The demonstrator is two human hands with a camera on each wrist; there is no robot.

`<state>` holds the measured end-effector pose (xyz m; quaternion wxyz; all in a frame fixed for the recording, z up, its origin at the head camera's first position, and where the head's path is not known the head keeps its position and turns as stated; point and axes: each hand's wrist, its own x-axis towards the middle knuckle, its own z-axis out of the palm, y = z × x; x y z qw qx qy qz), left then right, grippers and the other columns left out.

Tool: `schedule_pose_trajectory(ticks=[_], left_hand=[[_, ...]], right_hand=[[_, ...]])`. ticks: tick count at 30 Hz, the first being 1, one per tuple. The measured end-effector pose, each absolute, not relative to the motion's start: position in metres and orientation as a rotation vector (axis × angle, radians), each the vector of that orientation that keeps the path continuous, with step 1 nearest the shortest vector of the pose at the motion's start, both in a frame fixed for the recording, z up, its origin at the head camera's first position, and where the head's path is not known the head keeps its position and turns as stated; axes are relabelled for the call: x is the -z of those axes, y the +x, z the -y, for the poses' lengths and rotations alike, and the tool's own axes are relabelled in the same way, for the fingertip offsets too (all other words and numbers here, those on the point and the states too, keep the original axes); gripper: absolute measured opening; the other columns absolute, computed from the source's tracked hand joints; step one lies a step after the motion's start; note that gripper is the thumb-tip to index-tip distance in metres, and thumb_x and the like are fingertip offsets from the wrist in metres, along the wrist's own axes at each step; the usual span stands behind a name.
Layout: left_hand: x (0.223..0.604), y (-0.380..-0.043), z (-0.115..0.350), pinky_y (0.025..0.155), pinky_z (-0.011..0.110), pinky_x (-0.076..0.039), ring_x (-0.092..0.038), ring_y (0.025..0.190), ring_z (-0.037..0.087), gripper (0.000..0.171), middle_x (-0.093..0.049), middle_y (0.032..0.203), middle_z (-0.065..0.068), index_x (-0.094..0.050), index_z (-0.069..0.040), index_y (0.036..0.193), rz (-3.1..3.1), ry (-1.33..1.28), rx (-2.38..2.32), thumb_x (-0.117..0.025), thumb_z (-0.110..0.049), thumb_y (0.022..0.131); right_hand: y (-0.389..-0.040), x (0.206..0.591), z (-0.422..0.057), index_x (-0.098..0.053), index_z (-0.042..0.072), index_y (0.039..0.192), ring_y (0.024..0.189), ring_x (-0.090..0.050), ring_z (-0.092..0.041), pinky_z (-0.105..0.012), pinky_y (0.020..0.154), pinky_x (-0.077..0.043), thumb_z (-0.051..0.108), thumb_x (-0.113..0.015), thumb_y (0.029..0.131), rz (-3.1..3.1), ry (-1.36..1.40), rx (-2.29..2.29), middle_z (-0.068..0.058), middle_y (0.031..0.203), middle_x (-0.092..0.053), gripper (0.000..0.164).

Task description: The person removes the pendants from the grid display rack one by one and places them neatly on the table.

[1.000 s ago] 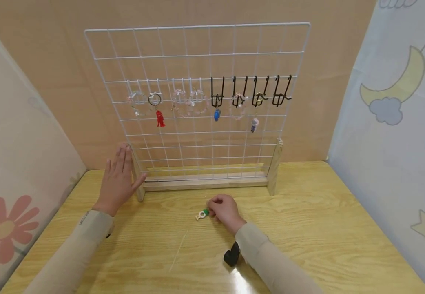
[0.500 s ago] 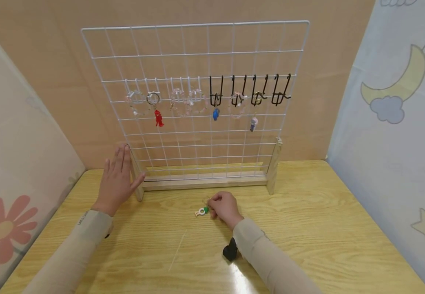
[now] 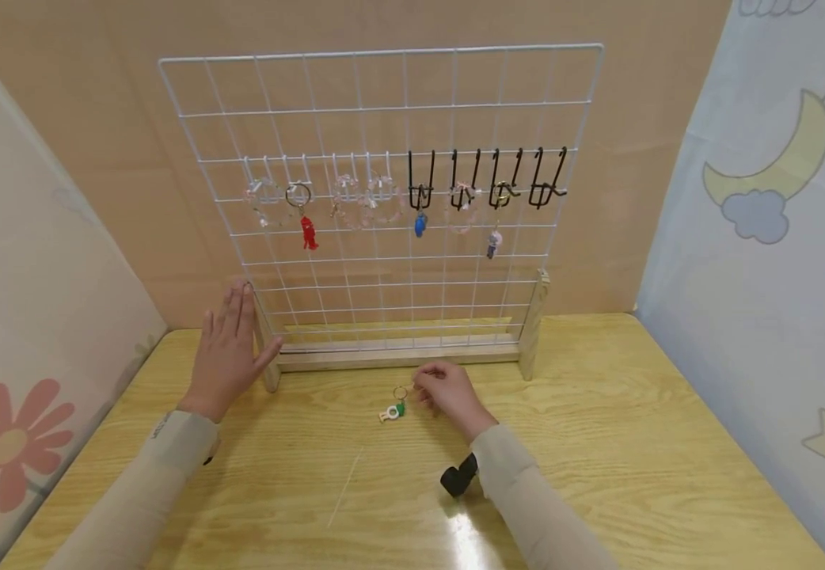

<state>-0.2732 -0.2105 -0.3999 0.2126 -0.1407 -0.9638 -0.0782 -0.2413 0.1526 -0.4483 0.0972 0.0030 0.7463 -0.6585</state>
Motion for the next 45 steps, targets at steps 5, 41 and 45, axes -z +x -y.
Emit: schedule_pose_trajectory(ticks=[5, 41, 45], left_hand=[[0.396, -0.271, 0.209, 0.120, 0.065, -0.011, 0.000, 0.156, 0.032, 0.098, 0.002, 0.170, 0.018, 0.007, -0.001, 0.161, 2.680, -0.395, 0.212, -0.057, -0.046, 0.102], [0.390, -0.266, 0.210, 0.121, 0.062, -0.005, -0.002, 0.156, 0.034, 0.098, -0.002, 0.169, 0.020, 0.006, -0.001, 0.161, 2.715, -0.418, 0.251, -0.054, -0.050, 0.101], [0.389, -0.265, 0.210, 0.121, 0.063, -0.006, -0.002, 0.156, 0.034, 0.099, -0.003, 0.169, 0.021, 0.004, 0.001, 0.160, 2.709, -0.423, 0.250, -0.056, -0.049, 0.101]], right_hand=[[-0.245, 0.424, -0.163, -0.061, -0.009, 0.119, 0.083, -0.065, -0.020, -0.029, 0.073, -0.059, 0.014, -0.063, 0.101, -2.296, -0.077, 2.056, -0.012, 0.098, -0.067, 0.029], [-0.281, 0.270, -0.218, -0.067, 0.008, 0.117, 0.101, -0.062, -0.008, -0.018, 0.088, -0.048, 0.023, -0.068, 0.098, -2.908, -0.019, 2.418, 0.005, 0.110, -0.068, 0.024], [-0.283, 0.264, -0.216, -0.066, 0.009, 0.115, 0.096, -0.064, -0.010, -0.020, 0.087, -0.051, 0.022, -0.067, 0.098, -2.809, 0.000, 2.457, 0.005, 0.105, -0.068, 0.021]])
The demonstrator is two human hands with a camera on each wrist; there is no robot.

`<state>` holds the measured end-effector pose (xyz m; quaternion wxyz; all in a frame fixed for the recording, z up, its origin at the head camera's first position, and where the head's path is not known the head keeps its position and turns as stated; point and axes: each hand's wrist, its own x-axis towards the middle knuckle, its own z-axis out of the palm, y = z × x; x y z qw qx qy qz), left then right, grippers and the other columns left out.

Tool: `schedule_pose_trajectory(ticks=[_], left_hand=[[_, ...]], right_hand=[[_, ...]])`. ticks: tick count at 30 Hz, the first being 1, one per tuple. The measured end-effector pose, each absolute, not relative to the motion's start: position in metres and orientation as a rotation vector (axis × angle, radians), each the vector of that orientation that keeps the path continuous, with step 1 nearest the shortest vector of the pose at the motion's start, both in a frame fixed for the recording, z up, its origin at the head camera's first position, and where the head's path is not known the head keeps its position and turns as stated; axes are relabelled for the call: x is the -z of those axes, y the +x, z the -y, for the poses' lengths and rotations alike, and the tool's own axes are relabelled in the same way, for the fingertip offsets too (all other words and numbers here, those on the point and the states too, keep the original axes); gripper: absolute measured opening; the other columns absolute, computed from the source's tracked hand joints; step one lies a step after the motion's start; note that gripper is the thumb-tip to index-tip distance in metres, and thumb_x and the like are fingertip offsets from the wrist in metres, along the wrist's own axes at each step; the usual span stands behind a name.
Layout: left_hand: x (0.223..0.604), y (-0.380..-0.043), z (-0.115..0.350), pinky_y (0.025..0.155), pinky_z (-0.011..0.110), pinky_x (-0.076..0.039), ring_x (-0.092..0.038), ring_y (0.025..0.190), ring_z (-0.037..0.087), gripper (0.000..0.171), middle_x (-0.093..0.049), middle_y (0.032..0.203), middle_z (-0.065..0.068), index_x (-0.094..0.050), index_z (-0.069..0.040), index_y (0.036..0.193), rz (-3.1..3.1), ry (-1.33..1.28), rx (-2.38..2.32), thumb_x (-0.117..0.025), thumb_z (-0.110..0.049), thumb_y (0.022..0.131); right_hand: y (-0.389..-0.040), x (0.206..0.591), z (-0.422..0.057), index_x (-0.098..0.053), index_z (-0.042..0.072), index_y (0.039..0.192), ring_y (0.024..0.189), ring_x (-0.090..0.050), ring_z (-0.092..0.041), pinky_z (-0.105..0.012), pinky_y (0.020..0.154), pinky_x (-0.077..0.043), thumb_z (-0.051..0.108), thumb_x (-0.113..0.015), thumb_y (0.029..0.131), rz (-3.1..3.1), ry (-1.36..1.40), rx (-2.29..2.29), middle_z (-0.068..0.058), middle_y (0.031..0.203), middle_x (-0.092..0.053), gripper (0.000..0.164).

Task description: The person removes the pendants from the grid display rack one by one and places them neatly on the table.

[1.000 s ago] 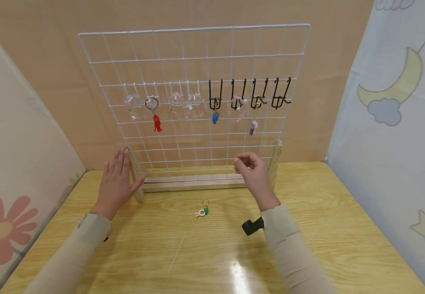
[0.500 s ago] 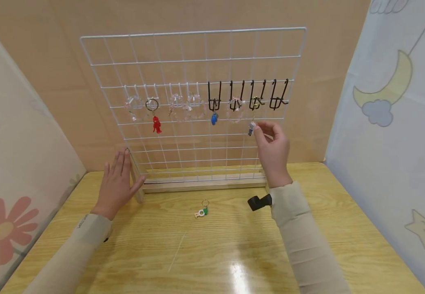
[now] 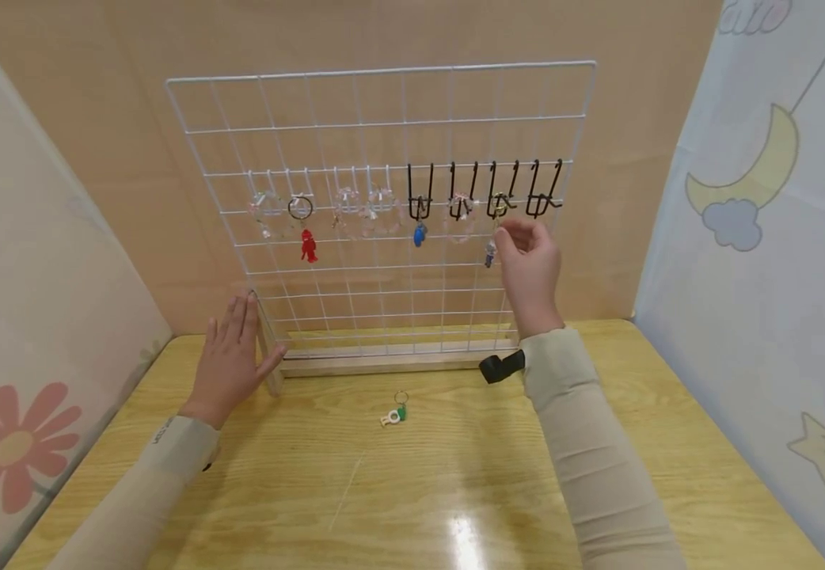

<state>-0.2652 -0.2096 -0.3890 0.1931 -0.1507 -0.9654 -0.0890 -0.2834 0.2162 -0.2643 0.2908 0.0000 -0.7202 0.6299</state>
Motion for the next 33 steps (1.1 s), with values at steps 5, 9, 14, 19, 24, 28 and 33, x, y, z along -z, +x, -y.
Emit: schedule_pose_trajectory(ticks=[5, 9, 14, 19, 24, 28, 33], left_hand=[[0.389, -0.265, 0.208, 0.121, 0.062, -0.006, -0.002, 0.156, 0.035, 0.099, -0.002, 0.168, 0.022, 0.004, 0.002, 0.160, 2.711, -0.425, 0.251, -0.057, -0.049, 0.101], [0.388, -0.264, 0.209, 0.121, 0.062, -0.007, -0.004, 0.156, 0.036, 0.099, -0.003, 0.168, 0.022, 0.004, 0.002, 0.160, 2.712, -0.423, 0.234, -0.057, -0.049, 0.101], [0.388, -0.264, 0.210, 0.121, 0.062, -0.006, -0.003, 0.156, 0.036, 0.098, -0.003, 0.168, 0.022, 0.005, 0.002, 0.160, 2.720, -0.421, 0.218, -0.056, -0.049, 0.102], [0.389, -0.265, 0.209, 0.121, 0.062, -0.006, -0.007, 0.155, 0.038, 0.100, -0.005, 0.168, 0.023, 0.004, 0.002, 0.160, 2.710, -0.421, 0.218, -0.058, -0.049, 0.101], [0.389, -0.265, 0.209, 0.121, 0.062, -0.007, -0.008, 0.155, 0.038, 0.100, -0.003, 0.168, 0.022, 0.004, 0.002, 0.160, 2.709, -0.419, 0.226, -0.058, -0.049, 0.101], [0.389, -0.265, 0.209, 0.121, 0.063, -0.006, -0.005, 0.155, 0.037, 0.099, 0.000, 0.169, 0.021, 0.005, 0.002, 0.160, 2.714, -0.423, 0.232, -0.057, -0.048, 0.101], [0.389, -0.265, 0.209, 0.121, 0.062, -0.005, 0.001, 0.156, 0.034, 0.100, 0.001, 0.169, 0.021, 0.007, 0.002, 0.160, 2.724, -0.419, 0.237, -0.057, -0.049, 0.101]], right_hand=[[-0.286, 0.259, -0.216, -0.065, 0.006, 0.113, 0.091, -0.069, -0.014, -0.020, 0.085, -0.056, 0.015, -0.068, 0.097, 1.837, 0.010, -1.854, -0.001, 0.102, -0.071, 0.018], [-0.288, 0.257, -0.215, -0.066, 0.006, 0.105, 0.084, -0.069, -0.013, -0.018, 0.079, -0.057, 0.011, -0.070, 0.096, 1.746, 0.028, -1.975, -0.001, 0.093, -0.073, 0.010], [-0.287, 0.256, -0.215, -0.068, 0.010, 0.099, 0.080, -0.066, -0.011, -0.018, 0.075, -0.054, 0.018, -0.072, 0.096, 1.746, 0.041, -1.974, 0.004, 0.085, -0.072, 0.010], [-0.283, 0.254, -0.213, -0.069, 0.007, 0.100, 0.079, -0.063, -0.010, -0.018, 0.073, -0.052, 0.020, -0.071, 0.097, 1.729, 0.065, -1.976, 0.003, 0.085, -0.070, 0.013], [-0.279, 0.254, -0.212, -0.068, 0.008, 0.100, 0.078, -0.061, -0.011, -0.016, 0.068, -0.052, 0.021, -0.073, 0.095, 1.710, 0.073, -1.981, -0.001, 0.089, -0.069, 0.014], [-0.276, 0.255, -0.210, -0.068, 0.007, 0.097, 0.077, -0.060, -0.012, -0.016, 0.066, -0.051, 0.018, -0.073, 0.095, 1.664, 0.095, -1.980, -0.001, 0.087, -0.068, 0.012], [-0.272, 0.257, -0.209, -0.069, 0.009, 0.095, 0.074, -0.058, -0.011, -0.016, 0.065, -0.049, 0.019, -0.073, 0.095, 1.661, 0.106, -1.901, 0.000, 0.084, -0.066, 0.011]])
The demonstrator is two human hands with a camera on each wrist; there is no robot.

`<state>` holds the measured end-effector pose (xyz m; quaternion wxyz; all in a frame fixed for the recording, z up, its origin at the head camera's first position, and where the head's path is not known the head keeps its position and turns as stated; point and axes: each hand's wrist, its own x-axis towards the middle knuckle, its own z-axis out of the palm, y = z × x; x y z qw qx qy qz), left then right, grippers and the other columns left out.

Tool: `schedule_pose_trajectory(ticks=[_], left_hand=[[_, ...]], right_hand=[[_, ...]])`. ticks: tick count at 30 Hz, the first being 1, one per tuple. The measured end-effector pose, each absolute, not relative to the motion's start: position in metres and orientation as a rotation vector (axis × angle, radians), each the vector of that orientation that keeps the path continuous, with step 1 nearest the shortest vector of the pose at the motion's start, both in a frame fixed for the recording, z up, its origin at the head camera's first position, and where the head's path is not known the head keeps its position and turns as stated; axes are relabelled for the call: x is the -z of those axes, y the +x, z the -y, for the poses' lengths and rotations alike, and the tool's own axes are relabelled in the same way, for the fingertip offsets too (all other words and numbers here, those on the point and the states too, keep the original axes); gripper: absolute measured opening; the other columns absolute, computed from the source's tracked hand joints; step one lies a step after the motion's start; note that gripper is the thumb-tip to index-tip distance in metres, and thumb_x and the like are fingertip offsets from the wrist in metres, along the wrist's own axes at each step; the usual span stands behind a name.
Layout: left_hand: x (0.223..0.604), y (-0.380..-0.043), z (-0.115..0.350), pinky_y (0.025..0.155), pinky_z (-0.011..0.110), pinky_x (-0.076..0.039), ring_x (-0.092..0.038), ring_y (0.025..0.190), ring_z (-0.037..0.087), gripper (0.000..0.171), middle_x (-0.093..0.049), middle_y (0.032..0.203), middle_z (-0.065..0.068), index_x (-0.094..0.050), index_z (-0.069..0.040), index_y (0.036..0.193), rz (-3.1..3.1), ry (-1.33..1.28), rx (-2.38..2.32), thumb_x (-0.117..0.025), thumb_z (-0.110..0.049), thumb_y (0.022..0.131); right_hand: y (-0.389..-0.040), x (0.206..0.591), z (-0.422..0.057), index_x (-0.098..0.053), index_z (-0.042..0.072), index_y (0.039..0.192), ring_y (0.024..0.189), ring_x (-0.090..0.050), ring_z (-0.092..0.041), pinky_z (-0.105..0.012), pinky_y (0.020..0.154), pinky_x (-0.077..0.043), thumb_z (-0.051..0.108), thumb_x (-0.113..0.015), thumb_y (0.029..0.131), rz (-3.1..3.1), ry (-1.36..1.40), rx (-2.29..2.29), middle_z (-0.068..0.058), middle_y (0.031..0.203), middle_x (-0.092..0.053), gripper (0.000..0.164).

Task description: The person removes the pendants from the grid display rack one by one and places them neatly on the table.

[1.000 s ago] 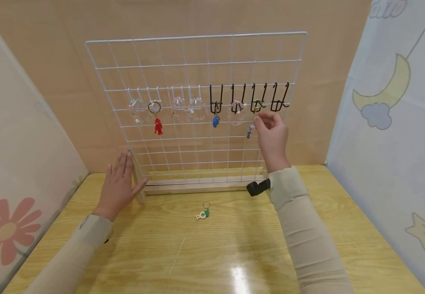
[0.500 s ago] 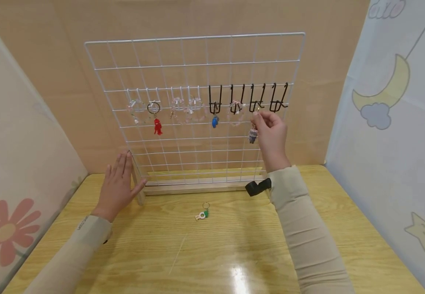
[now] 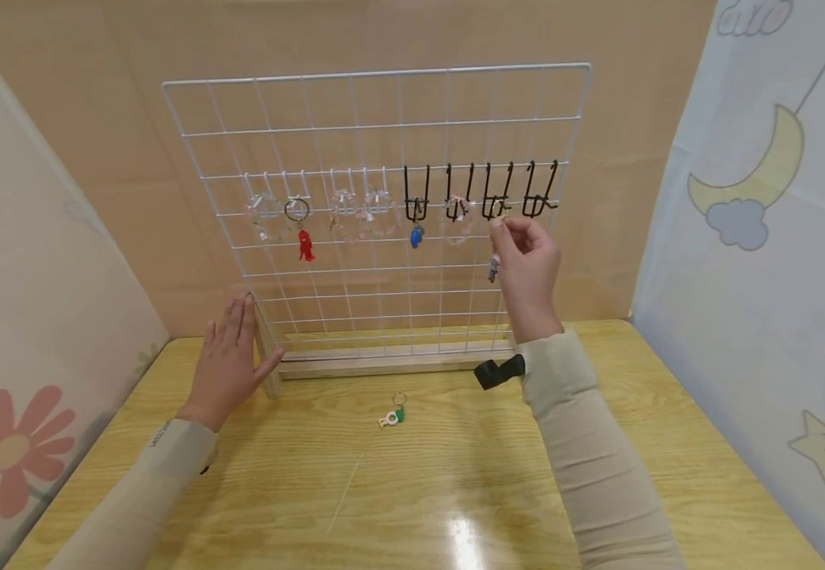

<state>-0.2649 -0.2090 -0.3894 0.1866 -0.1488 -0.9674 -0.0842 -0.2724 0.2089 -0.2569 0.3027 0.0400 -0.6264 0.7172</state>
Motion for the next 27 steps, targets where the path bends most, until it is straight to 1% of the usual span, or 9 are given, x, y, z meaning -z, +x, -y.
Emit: schedule_pose_trajectory(ticks=[5, 10, 13, 17, 22, 27], left_hand=[[0.390, -0.265, 0.209, 0.121, 0.062, -0.006, 0.001, 0.156, 0.033, 0.101, -0.002, 0.168, 0.023, 0.007, 0.001, 0.160, 2.720, -0.418, 0.236, -0.058, -0.049, 0.101], [0.390, -0.265, 0.209, 0.121, 0.061, -0.005, 0.002, 0.156, 0.034, 0.102, 0.004, 0.169, 0.020, 0.009, 0.000, 0.160, 2.727, -0.416, 0.238, -0.058, -0.049, 0.101], [0.390, -0.265, 0.209, 0.121, 0.062, -0.004, 0.001, 0.156, 0.035, 0.102, 0.006, 0.169, 0.019, 0.010, 0.000, 0.160, 2.726, -0.419, 0.246, -0.058, -0.048, 0.101], [0.390, -0.265, 0.208, 0.121, 0.062, -0.006, -0.003, 0.155, 0.037, 0.103, 0.001, 0.169, 0.021, 0.009, 0.000, 0.160, 2.718, -0.418, 0.238, -0.059, -0.048, 0.100], [0.390, -0.265, 0.208, 0.121, 0.062, -0.005, -0.003, 0.155, 0.038, 0.102, 0.002, 0.168, 0.022, 0.010, 0.000, 0.160, 2.721, -0.416, 0.239, -0.059, -0.047, 0.101], [0.390, -0.264, 0.207, 0.121, 0.062, -0.005, -0.004, 0.155, 0.039, 0.102, 0.004, 0.168, 0.021, 0.011, 0.000, 0.160, 2.724, -0.413, 0.240, -0.058, -0.048, 0.101]], right_hand=[[-0.268, 0.255, -0.208, -0.070, 0.008, 0.094, 0.073, -0.057, -0.012, -0.016, 0.062, -0.046, 0.018, -0.074, 0.094, 1.632, 0.117, -1.856, -0.001, 0.081, -0.065, 0.011], [-0.264, 0.252, -0.208, -0.070, 0.006, 0.094, 0.072, -0.058, -0.013, -0.016, 0.061, -0.047, 0.016, -0.074, 0.094, 1.591, 0.144, -1.835, -0.001, 0.082, -0.066, 0.011], [-0.260, 0.251, -0.208, -0.070, 0.005, 0.094, 0.068, -0.058, -0.012, -0.015, 0.058, -0.048, 0.015, -0.075, 0.093, 1.581, 0.151, -1.833, -0.002, 0.081, -0.067, 0.011], [-0.255, 0.250, -0.208, -0.070, 0.002, 0.095, 0.058, -0.055, -0.012, -0.016, 0.051, -0.049, 0.014, -0.074, 0.093, 1.577, 0.187, -1.848, -0.007, 0.080, -0.065, 0.013], [-0.248, 0.254, -0.206, -0.069, -0.001, 0.098, 0.054, -0.057, -0.012, -0.017, 0.052, -0.052, 0.013, -0.072, 0.095, 1.590, 0.235, -1.846, -0.011, 0.081, -0.065, 0.015], [-0.242, 0.265, -0.203, -0.068, -0.004, 0.096, 0.051, -0.057, -0.013, -0.019, 0.051, -0.052, 0.012, -0.071, 0.095, 1.588, 0.267, -1.864, -0.013, 0.079, -0.063, 0.016]])
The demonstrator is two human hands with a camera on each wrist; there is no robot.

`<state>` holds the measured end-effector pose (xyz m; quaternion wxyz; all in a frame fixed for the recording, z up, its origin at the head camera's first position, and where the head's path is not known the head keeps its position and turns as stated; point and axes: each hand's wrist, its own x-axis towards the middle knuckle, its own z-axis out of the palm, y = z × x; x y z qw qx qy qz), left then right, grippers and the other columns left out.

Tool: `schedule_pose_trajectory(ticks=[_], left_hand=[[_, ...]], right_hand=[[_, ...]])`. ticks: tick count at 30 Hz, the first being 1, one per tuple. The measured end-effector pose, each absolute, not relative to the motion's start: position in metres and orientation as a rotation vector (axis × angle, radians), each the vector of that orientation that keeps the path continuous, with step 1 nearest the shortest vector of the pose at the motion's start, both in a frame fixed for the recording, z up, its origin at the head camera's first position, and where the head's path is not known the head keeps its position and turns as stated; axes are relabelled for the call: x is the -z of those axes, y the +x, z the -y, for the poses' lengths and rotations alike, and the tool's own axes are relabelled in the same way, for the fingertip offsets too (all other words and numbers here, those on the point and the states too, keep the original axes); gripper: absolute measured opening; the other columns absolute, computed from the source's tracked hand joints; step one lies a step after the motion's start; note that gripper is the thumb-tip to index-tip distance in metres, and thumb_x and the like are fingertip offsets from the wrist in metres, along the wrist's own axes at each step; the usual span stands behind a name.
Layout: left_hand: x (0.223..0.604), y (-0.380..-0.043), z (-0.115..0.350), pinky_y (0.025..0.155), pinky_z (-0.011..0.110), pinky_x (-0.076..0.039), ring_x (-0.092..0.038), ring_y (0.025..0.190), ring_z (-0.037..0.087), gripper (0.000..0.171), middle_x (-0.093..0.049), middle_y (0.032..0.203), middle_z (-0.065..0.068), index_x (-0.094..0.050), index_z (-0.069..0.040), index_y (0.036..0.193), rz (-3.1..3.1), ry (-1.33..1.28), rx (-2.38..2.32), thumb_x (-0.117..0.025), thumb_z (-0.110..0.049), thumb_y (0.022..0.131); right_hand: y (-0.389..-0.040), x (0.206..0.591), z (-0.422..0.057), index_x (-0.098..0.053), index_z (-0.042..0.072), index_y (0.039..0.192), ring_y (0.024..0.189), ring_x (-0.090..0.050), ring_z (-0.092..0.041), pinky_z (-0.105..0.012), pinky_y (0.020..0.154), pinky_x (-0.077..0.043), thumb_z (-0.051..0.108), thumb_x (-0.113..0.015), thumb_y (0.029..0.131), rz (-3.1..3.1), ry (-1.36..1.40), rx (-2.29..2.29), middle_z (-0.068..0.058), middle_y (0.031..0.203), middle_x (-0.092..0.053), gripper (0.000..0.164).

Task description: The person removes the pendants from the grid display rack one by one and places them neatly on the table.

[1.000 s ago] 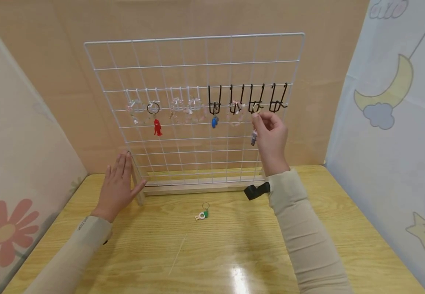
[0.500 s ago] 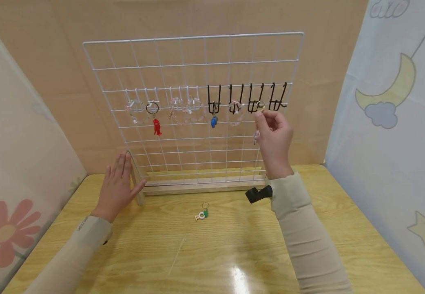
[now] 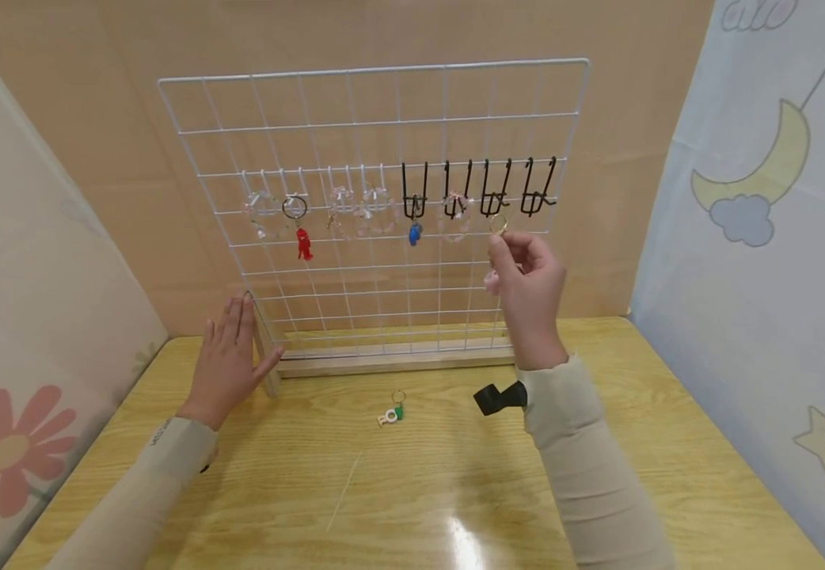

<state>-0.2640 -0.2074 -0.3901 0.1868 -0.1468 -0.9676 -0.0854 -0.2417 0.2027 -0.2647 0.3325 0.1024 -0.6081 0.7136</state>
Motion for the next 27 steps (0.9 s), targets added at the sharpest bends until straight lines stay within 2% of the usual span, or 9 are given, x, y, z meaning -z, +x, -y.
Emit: schedule_pose_trajectory(ticks=[11, 20, 27], left_hand=[[0.390, -0.264, 0.207, 0.121, 0.063, -0.004, 0.006, 0.156, 0.033, 0.101, 0.009, 0.169, 0.019, 0.012, 0.000, 0.159, 2.745, -0.403, 0.250, -0.056, -0.047, 0.102], [0.392, -0.264, 0.207, 0.120, 0.065, -0.009, -0.003, 0.155, 0.038, 0.101, 0.008, 0.169, 0.018, 0.008, 0.002, 0.160, 2.702, -0.419, 0.245, -0.060, -0.046, 0.101], [0.393, -0.266, 0.208, 0.120, 0.065, -0.010, -0.007, 0.155, 0.039, 0.102, 0.006, 0.169, 0.018, 0.008, 0.001, 0.160, 2.692, -0.418, 0.232, -0.060, -0.047, 0.100]], right_hand=[[-0.238, 0.303, -0.196, -0.066, -0.003, 0.097, 0.055, -0.059, -0.012, -0.020, 0.053, -0.053, 0.012, -0.069, 0.097, 1.709, 0.228, -1.890, -0.013, 0.078, -0.064, 0.015], [-0.235, 0.342, -0.191, -0.063, -0.004, 0.103, 0.058, -0.058, -0.011, -0.021, 0.052, -0.054, 0.016, -0.067, 0.099, 1.879, 0.110, -1.988, -0.011, 0.081, -0.063, 0.021], [-0.232, 0.370, -0.186, -0.061, -0.008, 0.108, 0.068, -0.061, -0.010, -0.019, 0.059, -0.054, 0.018, -0.066, 0.100, 1.995, 0.058, -2.023, -0.004, 0.084, -0.065, 0.027]])
